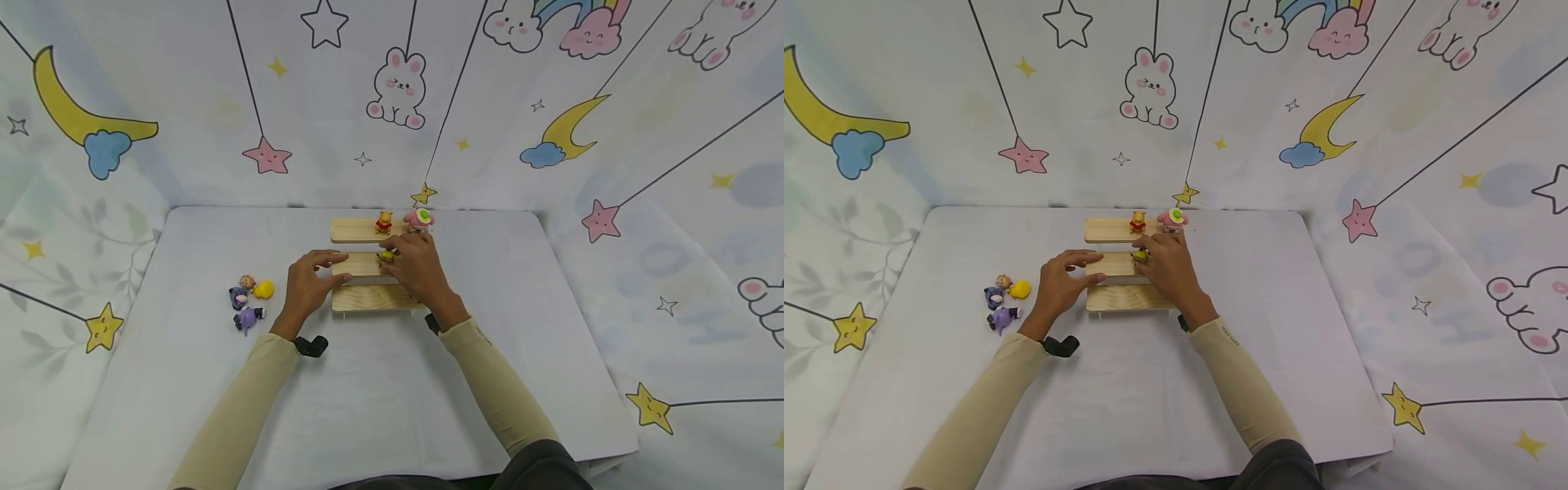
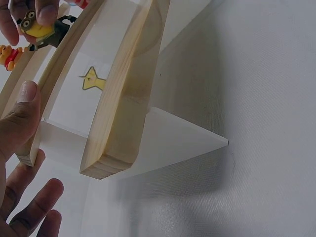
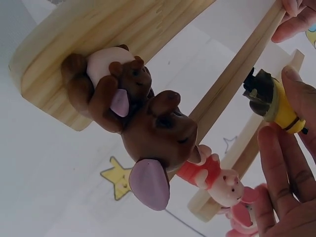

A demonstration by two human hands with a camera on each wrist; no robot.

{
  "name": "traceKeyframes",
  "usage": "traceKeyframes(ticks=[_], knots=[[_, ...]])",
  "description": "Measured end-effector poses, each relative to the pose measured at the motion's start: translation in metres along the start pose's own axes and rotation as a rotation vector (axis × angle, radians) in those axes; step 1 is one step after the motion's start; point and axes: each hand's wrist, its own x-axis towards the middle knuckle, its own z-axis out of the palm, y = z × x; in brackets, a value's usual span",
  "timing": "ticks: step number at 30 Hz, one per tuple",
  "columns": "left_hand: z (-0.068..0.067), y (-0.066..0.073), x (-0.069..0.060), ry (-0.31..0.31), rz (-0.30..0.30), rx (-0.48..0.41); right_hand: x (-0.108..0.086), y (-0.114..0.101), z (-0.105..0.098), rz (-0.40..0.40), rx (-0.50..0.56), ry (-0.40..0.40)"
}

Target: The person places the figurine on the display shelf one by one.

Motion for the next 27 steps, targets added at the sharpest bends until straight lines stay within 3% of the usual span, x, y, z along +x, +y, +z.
traceKeyframes(ticks=[11,15,19,23,27], knots=[[0.001,-0.001,-0.002,0.007,0.014,0.013,-0.005,0.0,-0.006,-0.03,-0.041,0.066],[0.001,-0.001,-0.001,0.012,0.018,0.006,-0.011,0.0,-0.013,-0.044,-0.017,0.148],[0.002,-0.001,-0.001,0.015,0.023,0.002,-0.019,0.003,-0.024,-0.037,0.092,0.264],[0.002,-0.002,-0.001,0.015,0.03,0.002,-0.028,0.015,-0.03,0.054,0.191,0.362],[0.001,-0.002,-0.001,0.02,0.035,0.001,-0.038,0.035,-0.027,0.223,0.283,0.391]])
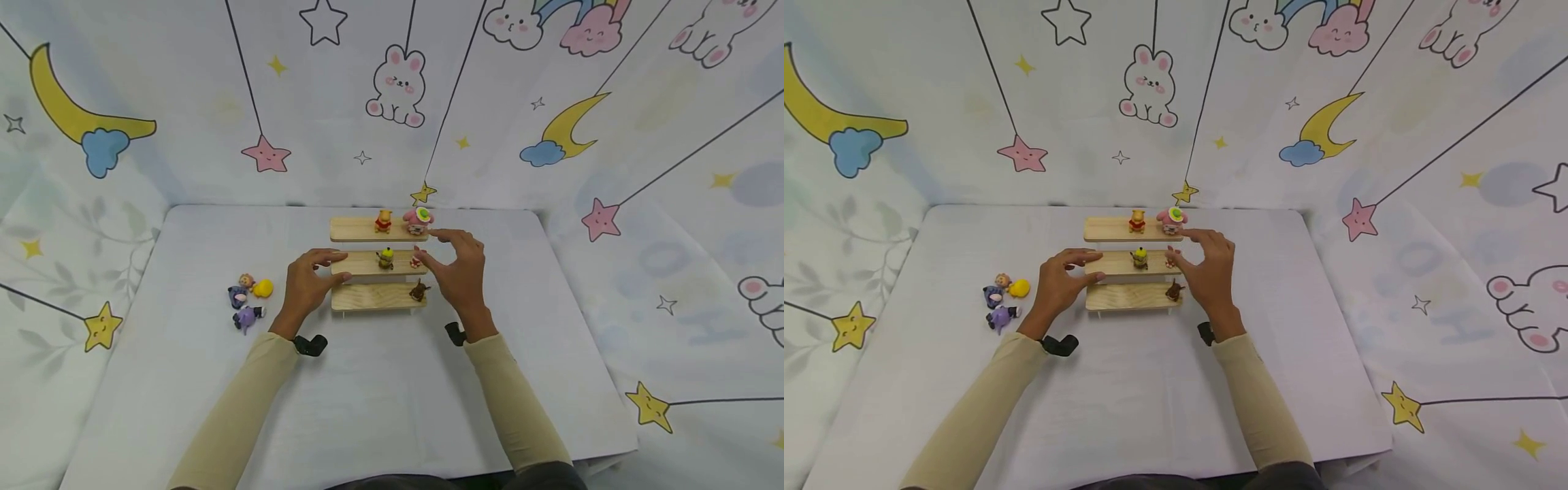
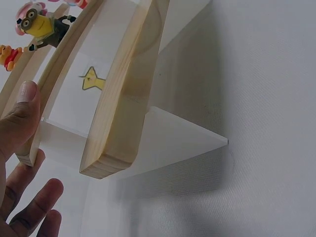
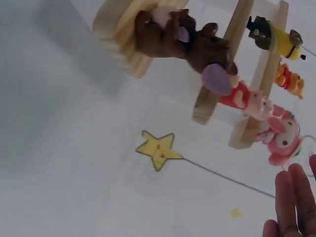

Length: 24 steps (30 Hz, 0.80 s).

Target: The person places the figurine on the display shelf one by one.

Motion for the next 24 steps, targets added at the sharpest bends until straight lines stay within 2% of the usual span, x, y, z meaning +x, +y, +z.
traceKeyframes(ticks=[2,5,8,12,16,24], knots=[[-0.001,0.0,0.0,0.002,0.003,0.004,-0.004,0.011,0.0,0.104,0.033,-0.018],[-0.001,-0.001,-0.001,0.007,0.003,0.009,-0.011,0.023,0.002,0.244,0.075,-0.087],[-0.002,-0.001,-0.002,0.011,0.003,0.013,-0.016,0.032,0.005,0.339,0.103,-0.18],[-0.001,-0.001,-0.003,0.008,0.002,0.011,-0.018,0.038,0.01,0.425,0.141,-0.29],[0.0,0.0,-0.003,0.001,0.009,0.011,-0.017,0.04,0.014,0.473,0.146,-0.364],[-0.001,0.004,-0.001,-0.005,0.034,0.039,-0.013,0.037,0.016,0.477,0.119,-0.374]])
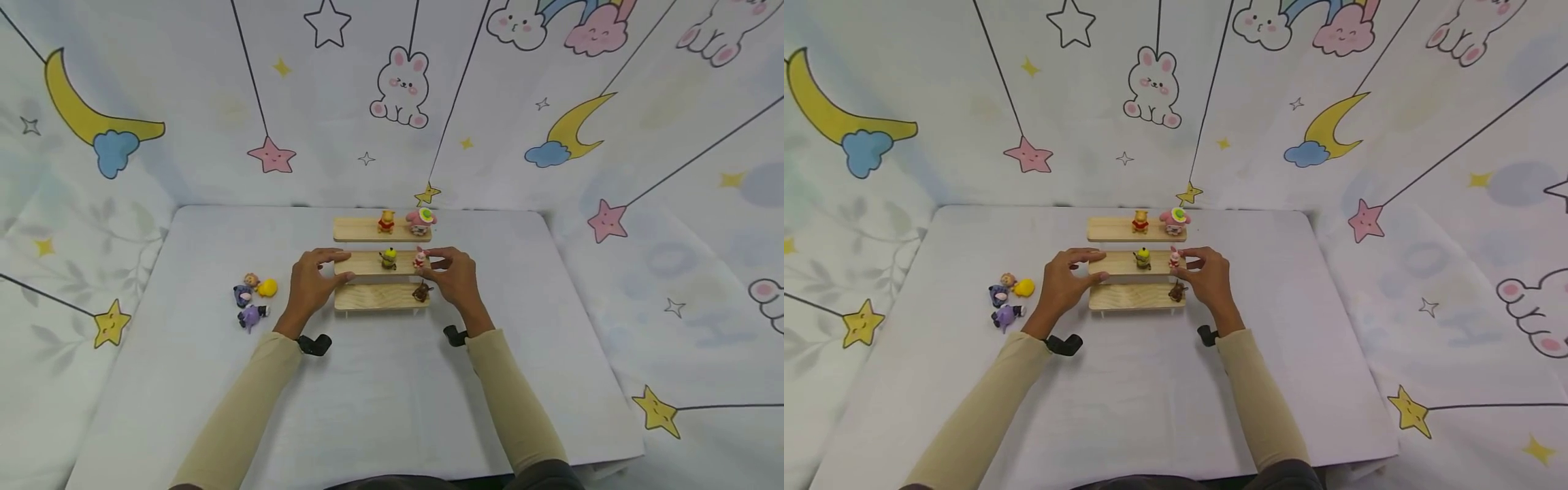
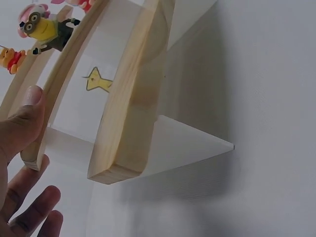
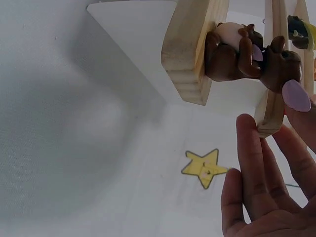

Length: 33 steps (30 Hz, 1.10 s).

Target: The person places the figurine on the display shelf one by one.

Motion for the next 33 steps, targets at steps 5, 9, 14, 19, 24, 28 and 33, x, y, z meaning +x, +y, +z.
traceKeyframes(ticks=[5,9,14,19,24,28,33], knots=[[-0.004,0.002,-0.002,-0.001,0.028,0.019,0.0,0.003,0.0,-0.014,-0.019,0.004],[-0.013,0.0,-0.007,0.03,0.028,0.036,0.001,0.006,0.001,-0.021,-0.018,0.004],[-0.03,-0.007,-0.012,0.094,0.024,0.073,0.001,0.009,0.0,-0.044,-0.01,0.018],[-0.05,-0.021,-0.015,0.144,-0.012,0.117,0.002,0.01,0.001,-0.04,-0.014,0.03],[-0.074,-0.034,-0.02,0.165,-0.043,0.171,0.003,0.01,0.001,-0.043,-0.015,0.031],[-0.095,-0.044,-0.027,0.173,-0.092,0.208,0.002,0.009,0.002,-0.055,-0.007,0.03],[-0.119,-0.059,-0.041,0.195,-0.171,0.261,0.002,0.007,0.003,-0.063,0.002,0.028]])
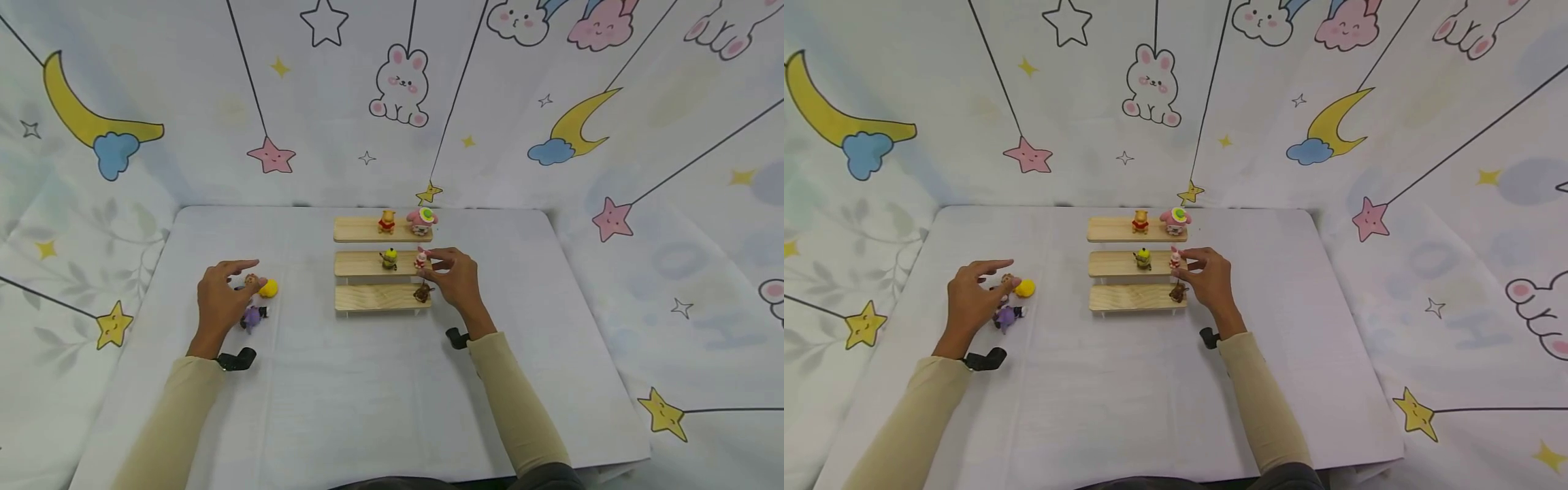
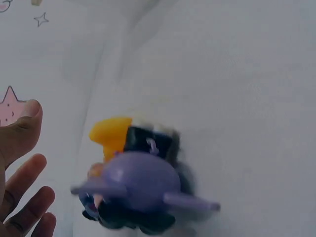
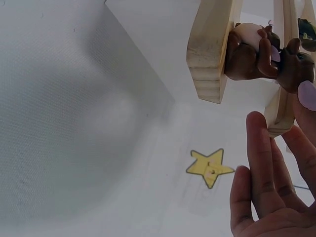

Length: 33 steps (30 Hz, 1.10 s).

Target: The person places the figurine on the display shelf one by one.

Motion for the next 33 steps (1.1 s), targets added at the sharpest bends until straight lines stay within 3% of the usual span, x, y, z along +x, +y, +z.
traceKeyframes(ticks=[9,13,19,26,33], knots=[[-0.014,-0.029,-0.014,0.054,-0.045,0.055,-0.001,-0.002,-0.001,0.002,0.009,0.006],[-0.011,-0.036,-0.02,0.075,-0.079,0.065,0.0,-0.002,-0.001,-0.006,0.01,0.012],[-0.005,-0.038,-0.025,0.048,-0.142,0.097,0.0,-0.002,-0.001,0.005,0.0,0.004],[-0.003,-0.036,-0.022,0.009,-0.097,0.152,-0.002,-0.001,0.0,0.006,-0.008,0.005],[-0.005,-0.037,-0.017,-0.094,-0.047,0.141,-0.003,0.0,0.001,0.014,-0.001,0.006]])
